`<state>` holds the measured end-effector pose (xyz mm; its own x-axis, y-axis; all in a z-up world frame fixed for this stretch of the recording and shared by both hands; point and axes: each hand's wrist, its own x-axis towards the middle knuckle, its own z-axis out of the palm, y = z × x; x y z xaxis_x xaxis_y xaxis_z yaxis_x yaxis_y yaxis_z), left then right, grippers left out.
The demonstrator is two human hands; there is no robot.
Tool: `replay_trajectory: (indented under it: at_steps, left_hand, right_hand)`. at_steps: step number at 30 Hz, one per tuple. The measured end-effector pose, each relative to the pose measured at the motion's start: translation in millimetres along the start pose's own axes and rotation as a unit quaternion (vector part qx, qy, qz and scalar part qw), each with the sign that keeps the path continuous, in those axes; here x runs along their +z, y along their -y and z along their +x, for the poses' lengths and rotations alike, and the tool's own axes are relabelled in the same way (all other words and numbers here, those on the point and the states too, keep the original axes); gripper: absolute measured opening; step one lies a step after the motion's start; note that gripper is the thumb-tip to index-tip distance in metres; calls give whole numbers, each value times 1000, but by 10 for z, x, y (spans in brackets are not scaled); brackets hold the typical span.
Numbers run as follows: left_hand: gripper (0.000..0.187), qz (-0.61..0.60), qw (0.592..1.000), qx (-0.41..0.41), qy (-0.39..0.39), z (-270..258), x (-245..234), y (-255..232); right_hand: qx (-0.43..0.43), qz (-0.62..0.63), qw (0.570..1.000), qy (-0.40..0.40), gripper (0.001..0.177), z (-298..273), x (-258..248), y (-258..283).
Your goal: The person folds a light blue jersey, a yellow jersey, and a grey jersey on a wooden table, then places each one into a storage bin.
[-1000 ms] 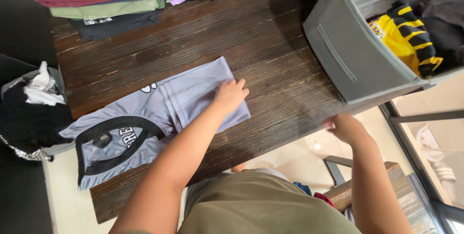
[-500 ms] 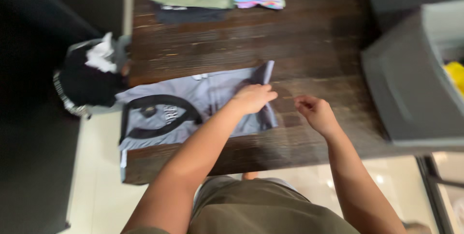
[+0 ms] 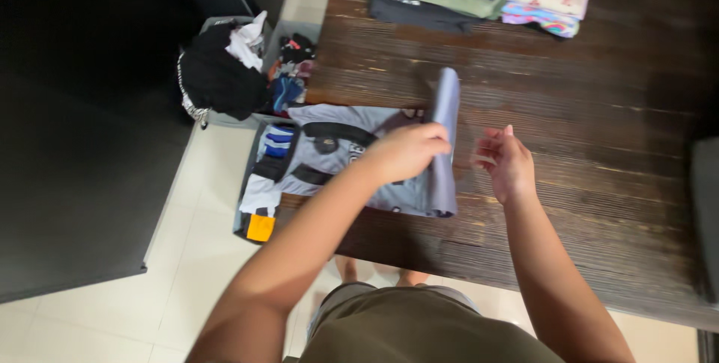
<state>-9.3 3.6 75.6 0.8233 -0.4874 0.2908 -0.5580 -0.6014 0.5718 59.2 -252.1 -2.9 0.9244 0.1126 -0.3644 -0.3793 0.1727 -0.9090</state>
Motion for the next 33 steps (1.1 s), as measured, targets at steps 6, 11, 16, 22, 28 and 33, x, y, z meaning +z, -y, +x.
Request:
replay_trajectory:
  at_steps: [6,11,16,22,28,33]
  left_hand:
    - [31,35,997,-9,-61,-1087,-794,451]
    - [23,-6,981,-192,6,-1980,-707,1284]
    - [23,-137,946,-218,-196,-2192,-144,1786]
    - [42,-226,860,-366,-276,-1873,81,1853]
    - [70,-342,868,-327,-149,-1770,-264,1708]
    - [84,-179,951,-225,-118,-1911,-457,1776]
  right_hand:
    - [-22,-18,999,35,49,-5,620,-503]
    - [-47,-175,981,72,39,-71,1182,-1074]
    - [-120,-503,856,17,32,-69,1354,-1298]
    - [-100,-488,867,3,32,-27,1350,-1201]
    - [-81,-454,887,-7,27,-172,1491,-1050]
    - [-140,-494,858,-24,27,-245,1664,-1047]
